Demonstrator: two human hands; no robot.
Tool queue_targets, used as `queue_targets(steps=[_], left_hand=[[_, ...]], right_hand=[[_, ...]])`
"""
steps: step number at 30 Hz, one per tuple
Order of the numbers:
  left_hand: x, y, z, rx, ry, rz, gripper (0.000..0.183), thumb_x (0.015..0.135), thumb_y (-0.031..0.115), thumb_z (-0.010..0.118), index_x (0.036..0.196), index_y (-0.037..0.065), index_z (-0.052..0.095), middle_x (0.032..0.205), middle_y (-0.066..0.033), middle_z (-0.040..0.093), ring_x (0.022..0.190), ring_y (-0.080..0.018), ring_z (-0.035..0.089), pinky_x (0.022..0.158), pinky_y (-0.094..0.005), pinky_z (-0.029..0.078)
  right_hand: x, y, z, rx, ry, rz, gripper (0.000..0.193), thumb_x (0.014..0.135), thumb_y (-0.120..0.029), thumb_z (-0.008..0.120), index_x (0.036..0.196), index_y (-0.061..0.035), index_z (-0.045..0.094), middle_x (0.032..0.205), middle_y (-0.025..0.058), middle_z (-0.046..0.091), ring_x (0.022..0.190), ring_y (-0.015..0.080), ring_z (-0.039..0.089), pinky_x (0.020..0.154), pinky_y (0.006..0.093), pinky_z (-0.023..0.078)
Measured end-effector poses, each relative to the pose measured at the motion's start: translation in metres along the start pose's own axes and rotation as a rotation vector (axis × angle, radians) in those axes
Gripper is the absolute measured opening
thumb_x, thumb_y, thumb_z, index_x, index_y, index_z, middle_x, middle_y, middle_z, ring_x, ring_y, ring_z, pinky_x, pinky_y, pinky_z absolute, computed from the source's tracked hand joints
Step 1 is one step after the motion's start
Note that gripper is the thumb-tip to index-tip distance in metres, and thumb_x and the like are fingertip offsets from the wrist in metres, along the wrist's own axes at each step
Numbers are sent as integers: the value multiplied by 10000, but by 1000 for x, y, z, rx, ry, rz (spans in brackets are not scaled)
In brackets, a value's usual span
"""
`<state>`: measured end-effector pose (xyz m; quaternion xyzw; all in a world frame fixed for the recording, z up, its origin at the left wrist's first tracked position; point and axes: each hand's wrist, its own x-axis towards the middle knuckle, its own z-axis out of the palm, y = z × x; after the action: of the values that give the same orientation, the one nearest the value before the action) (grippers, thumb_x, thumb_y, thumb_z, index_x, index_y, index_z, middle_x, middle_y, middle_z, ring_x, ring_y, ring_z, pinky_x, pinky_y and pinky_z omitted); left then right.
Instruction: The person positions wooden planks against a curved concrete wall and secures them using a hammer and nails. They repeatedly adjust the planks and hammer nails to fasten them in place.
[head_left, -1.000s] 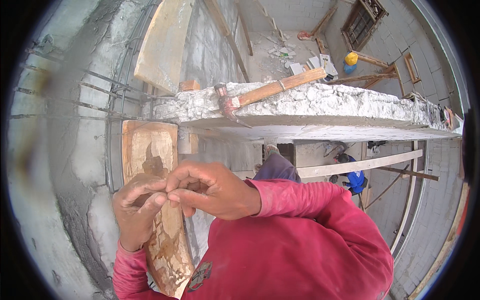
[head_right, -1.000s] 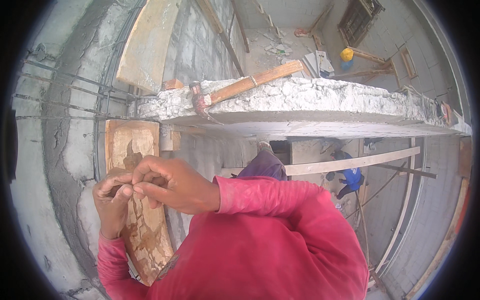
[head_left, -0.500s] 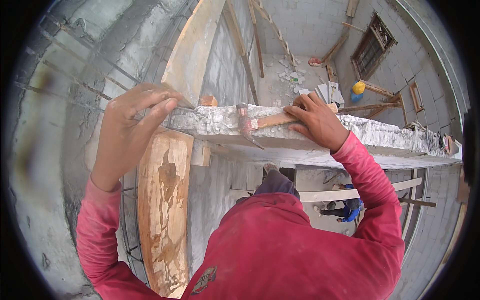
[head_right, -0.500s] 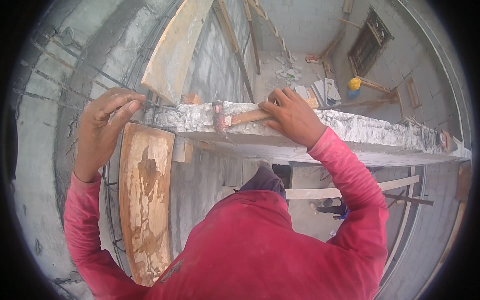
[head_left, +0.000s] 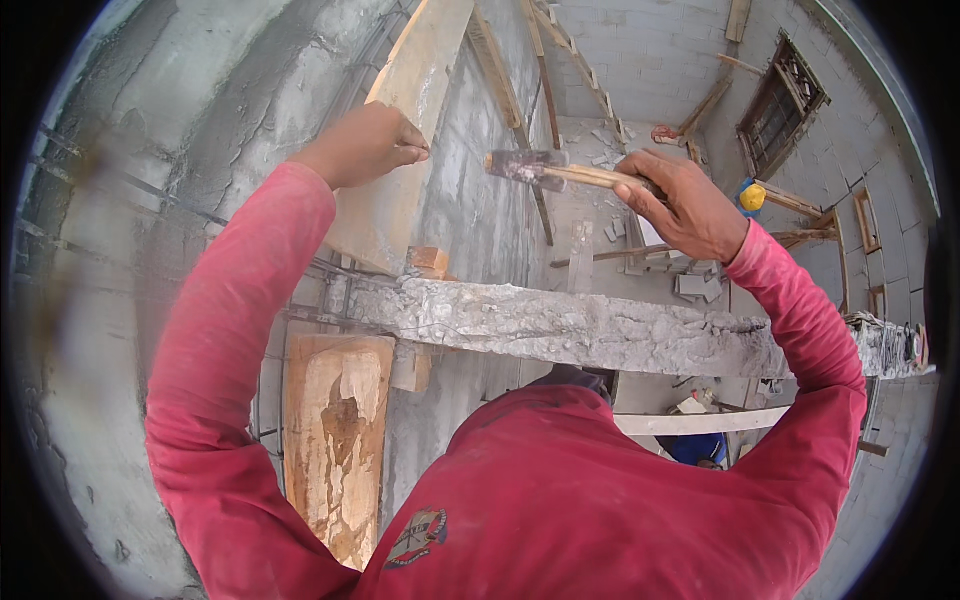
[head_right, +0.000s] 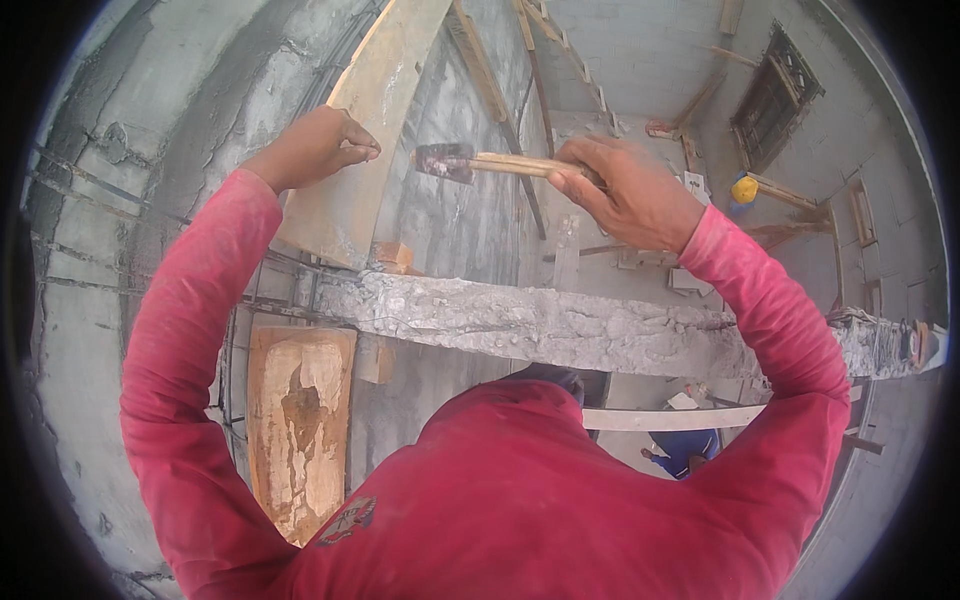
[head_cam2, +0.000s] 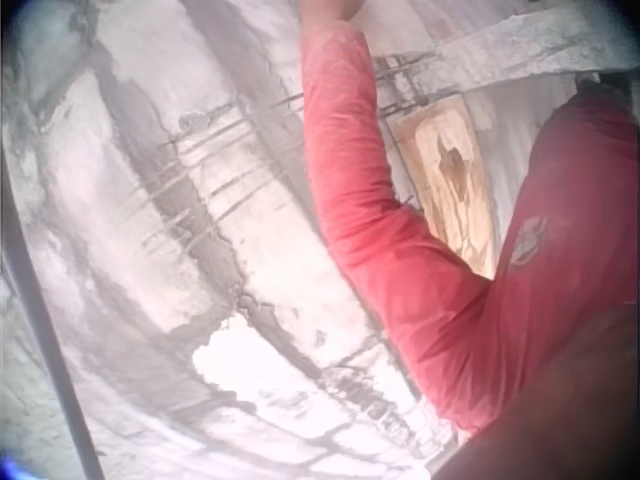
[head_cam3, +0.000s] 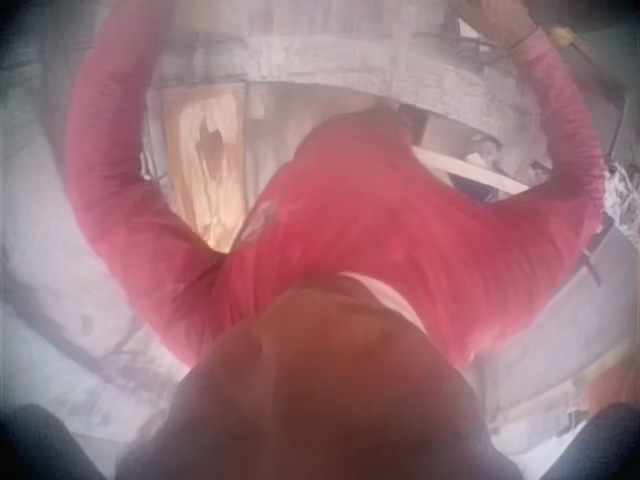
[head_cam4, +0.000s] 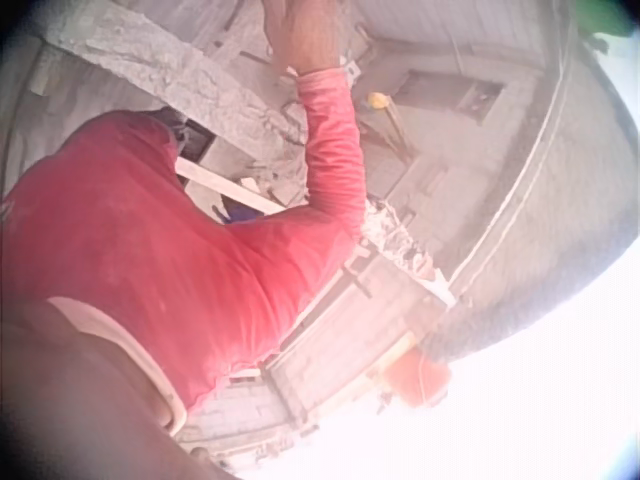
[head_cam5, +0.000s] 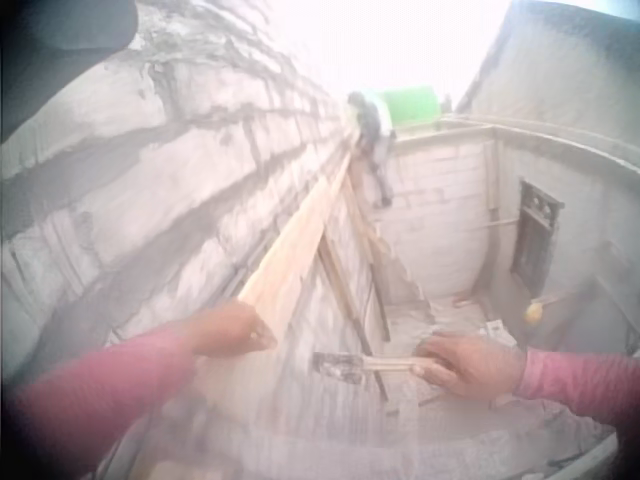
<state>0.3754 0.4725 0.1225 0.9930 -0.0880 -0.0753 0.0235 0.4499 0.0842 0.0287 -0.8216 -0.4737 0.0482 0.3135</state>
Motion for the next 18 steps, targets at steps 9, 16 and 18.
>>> queue_targets(steps=[9, 16, 18], left_hand=[[82, -29, 52, 279, -446, 119, 225, 925, 319, 713, 973, 150, 853, 916, -76, 788, 1053, -281, 650, 1100, -431, 372], [63, -42, 72, 596, -325, 156, 213, 915, 359, 700, 858, 203, 832, 814, -47, 737, 1044, -229, 656, 1083, -420, 388], [73, -36, 64, 476, -414, 118, 230, 919, 379, 694, 870, 207, 838, 821, -48, 739, 1054, -226, 649, 1092, -418, 388]], right_hand=[[132, 67, 70, 568, 430, -117, 362, 1076, -388, 599, 1105, -27, 595, 770, 87, 567, 714, 163, 556, 656, 352, 462], [149, 74, 169, 786, 223, -94, 295, 1067, -318, 609, 1128, -31, 586, 734, 138, 604, 628, 278, 609, 619, 418, 471], [141, 78, 197, 823, 241, -105, 284, 1060, -286, 617, 1183, -32, 586, 748, 160, 614, 642, 309, 618, 627, 426, 473]])
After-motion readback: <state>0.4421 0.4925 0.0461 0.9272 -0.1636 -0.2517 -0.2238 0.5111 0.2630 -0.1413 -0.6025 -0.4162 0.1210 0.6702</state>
